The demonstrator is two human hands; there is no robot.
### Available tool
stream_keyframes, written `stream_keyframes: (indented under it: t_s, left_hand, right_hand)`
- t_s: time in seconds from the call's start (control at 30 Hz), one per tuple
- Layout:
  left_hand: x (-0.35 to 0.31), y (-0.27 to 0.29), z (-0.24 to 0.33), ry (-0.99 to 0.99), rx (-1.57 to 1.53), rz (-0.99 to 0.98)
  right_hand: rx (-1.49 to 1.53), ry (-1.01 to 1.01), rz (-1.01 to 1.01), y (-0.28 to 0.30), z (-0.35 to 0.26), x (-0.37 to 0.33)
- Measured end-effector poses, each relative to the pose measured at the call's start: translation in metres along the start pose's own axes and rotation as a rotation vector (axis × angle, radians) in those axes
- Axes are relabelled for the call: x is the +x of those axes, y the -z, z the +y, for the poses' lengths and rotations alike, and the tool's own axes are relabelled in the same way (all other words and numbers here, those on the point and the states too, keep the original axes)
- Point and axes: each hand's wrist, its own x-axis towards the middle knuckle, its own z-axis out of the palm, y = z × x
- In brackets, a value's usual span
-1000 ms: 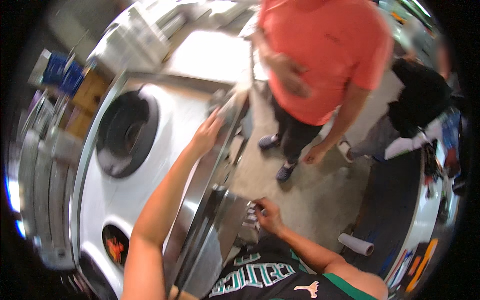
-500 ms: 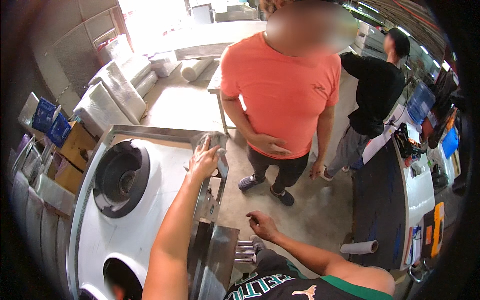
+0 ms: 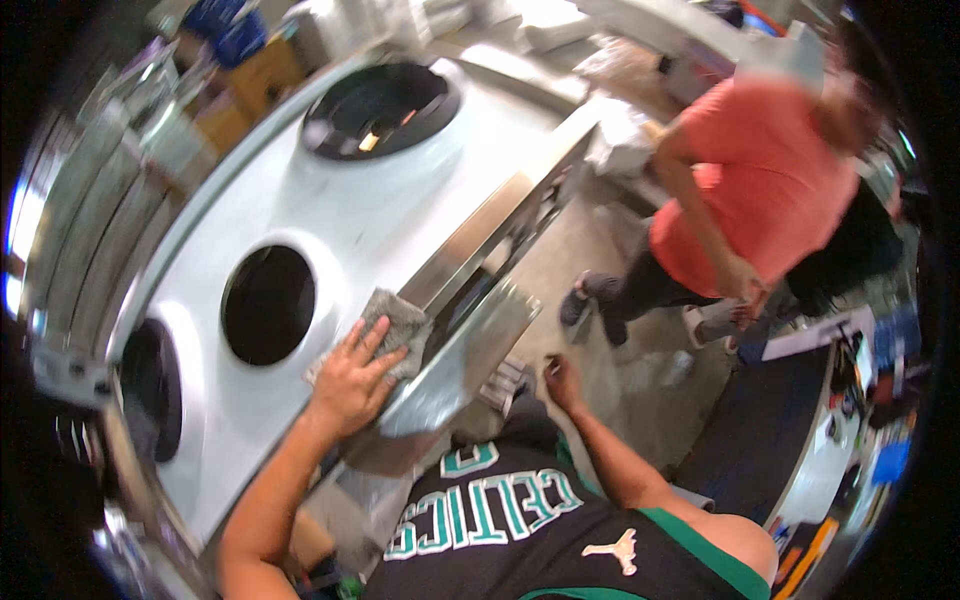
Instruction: The person walks through a warehouse, picks up a hose, and then cleans a stainless steel gas stove with a cloth. They wipe the top surface and sides of the stove, then place a metal bowl on one of the burners.
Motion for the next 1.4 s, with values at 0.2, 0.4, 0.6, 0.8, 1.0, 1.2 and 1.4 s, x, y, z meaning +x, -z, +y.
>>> stream_keyframes:
  t_s: [0.2, 0.4, 0.6, 0.8, 1.0, 1.2, 1.4]
  left_hand:
    - [-0.208, 0.010, -0.030, 0.286, 0.124, 0.004]
    - [-0.394, 0.017, -0.028, 0.546, 0.371, 0.095]
    - [-0.407, 0.026, 0.010, 0.963, 0.365, 0.490]
    - [-0.299, -0.054, 0.048, 0.599, 0.066, 0.391]
    - [-0.256, -0.161, 0.008, 0.713, -0.223, 0.265]
    - [-0.210, -0.245, -0.023, 0.935, -0.038, 0.016]
    - [-0.164, -0.246, 0.005, 0.816, -0.044, 0.130]
  right_hand:
    - [-0.302, 0.084, -0.025, -0.019, 0.135, 0.003]
    - [-0.210, -0.921, -0.476, 0.023, 0.225, -0.060]
    - [0.301, -1.127, -0.719, 0.021, 0.219, -0.098]
    - [0.590, -1.015, -1.009, -0.007, 0.179, -0.090]
    - [-0.236, -0.847, -0.763, 0.009, 0.134, -0.073]
    - [0.120, -0.889, -0.833, 0.012, 0.086, -0.091]
    - [0.229, -0.858, -0.807, 0.027, 0.058, -0.109]
